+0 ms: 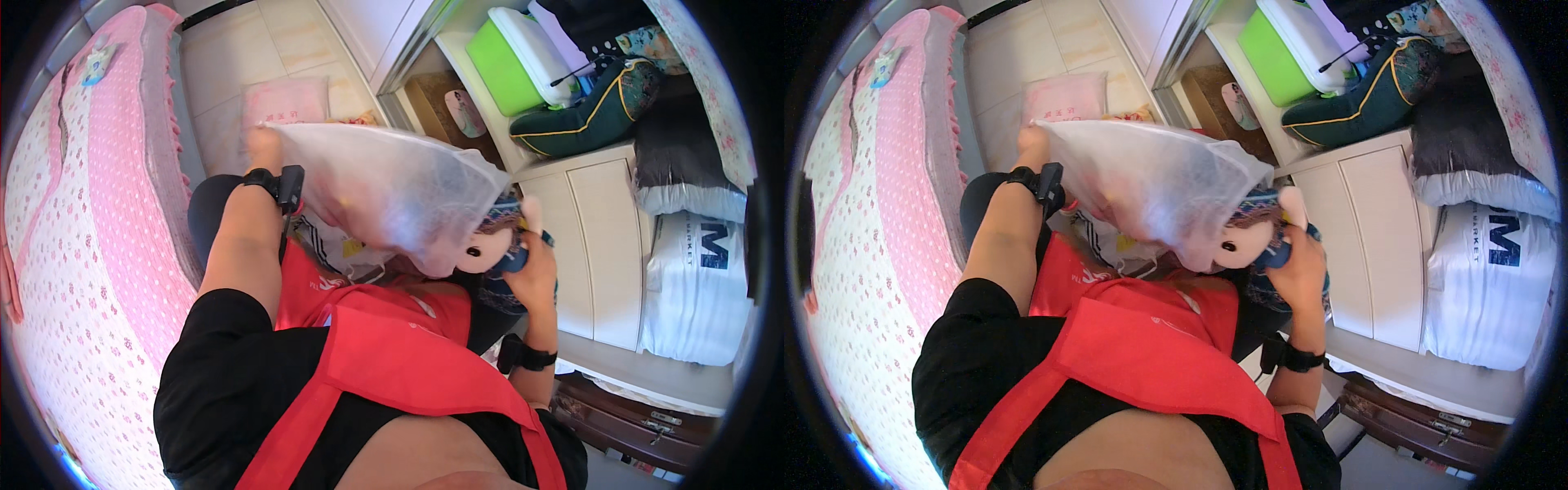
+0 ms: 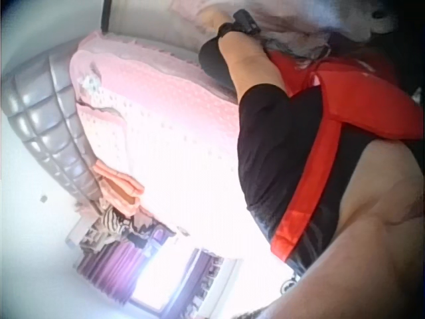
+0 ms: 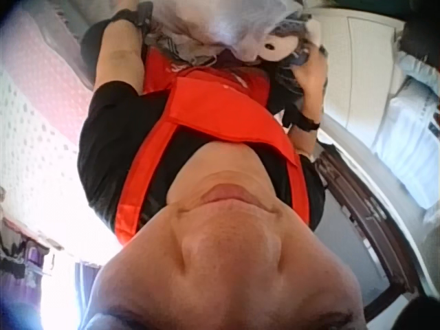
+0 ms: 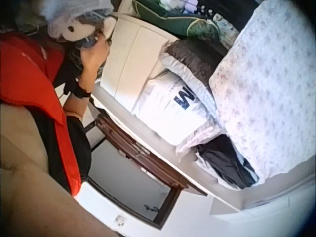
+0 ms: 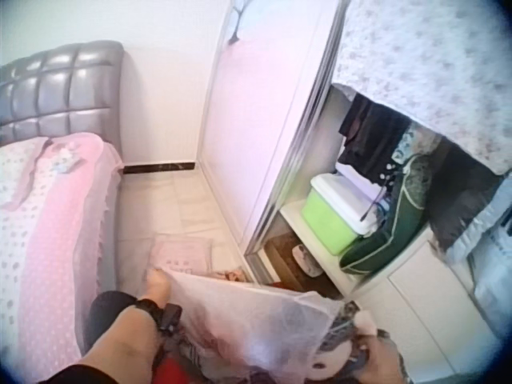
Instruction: The person removes several plush toys and a doll from a plastic bag, handling each one to show it before placing it back into the bag. The person then pulls out a cardboard box, opens it to show the pictures on the box, and places the items back into the closet.
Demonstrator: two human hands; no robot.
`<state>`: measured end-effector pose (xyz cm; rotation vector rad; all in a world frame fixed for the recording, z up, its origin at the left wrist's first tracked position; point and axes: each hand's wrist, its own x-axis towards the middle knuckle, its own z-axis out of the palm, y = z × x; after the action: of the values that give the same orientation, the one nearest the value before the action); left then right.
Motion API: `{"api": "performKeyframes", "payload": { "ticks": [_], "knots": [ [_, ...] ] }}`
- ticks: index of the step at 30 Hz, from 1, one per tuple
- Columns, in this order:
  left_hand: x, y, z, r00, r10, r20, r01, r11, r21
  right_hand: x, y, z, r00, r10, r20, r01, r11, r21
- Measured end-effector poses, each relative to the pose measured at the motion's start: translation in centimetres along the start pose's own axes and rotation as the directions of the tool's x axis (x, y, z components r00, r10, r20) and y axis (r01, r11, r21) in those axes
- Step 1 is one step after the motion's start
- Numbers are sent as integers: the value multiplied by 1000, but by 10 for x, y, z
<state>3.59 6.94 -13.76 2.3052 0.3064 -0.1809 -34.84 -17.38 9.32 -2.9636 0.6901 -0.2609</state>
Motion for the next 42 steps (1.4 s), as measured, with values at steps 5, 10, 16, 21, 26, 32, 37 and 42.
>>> {"api": "performKeyframes", "payload": {
  "ticks": [5, 10, 16, 21, 26, 32, 37, 42],
  "knots": [
    [-20, 7, -5, 977, 185, 109, -204, 958, 202, -21, 20, -21, 999, -46, -23, 44, 997, -63],
    [18, -15, 21, 987, -13, 157, 22, 998, -51, -28, 28, -51, 987, -40, -157, 17, 988, -150],
    [-48, 42, 20, 768, 575, 282, -473, 806, -357, -19, 31, -55, 944, 160, -288, -80, 959, 271],
    [-160, 142, -85, -53, 747, 663, -167, 648, -743, 15, 29, -2, 981, 55, -185, 55, 839, 541],
    [-208, 159, -120, -42, 837, 546, -98, 540, -836, 49, 24, 81, 991, -82, -105, 125, 843, 523],
    [-226, 152, -138, 53, 984, 172, -586, 170, -792, 66, -4, 140, 986, -153, -66, 166, 917, 363],
    [-230, 160, -154, 111, 964, 241, -594, 259, -761, 63, -3, 146, 990, -122, -71, 139, 934, 330],
    [-236, 177, -155, 79, 984, 162, -716, 169, -677, 61, -2, 151, 988, -133, -77, 151, 940, 307]
  ]
}}
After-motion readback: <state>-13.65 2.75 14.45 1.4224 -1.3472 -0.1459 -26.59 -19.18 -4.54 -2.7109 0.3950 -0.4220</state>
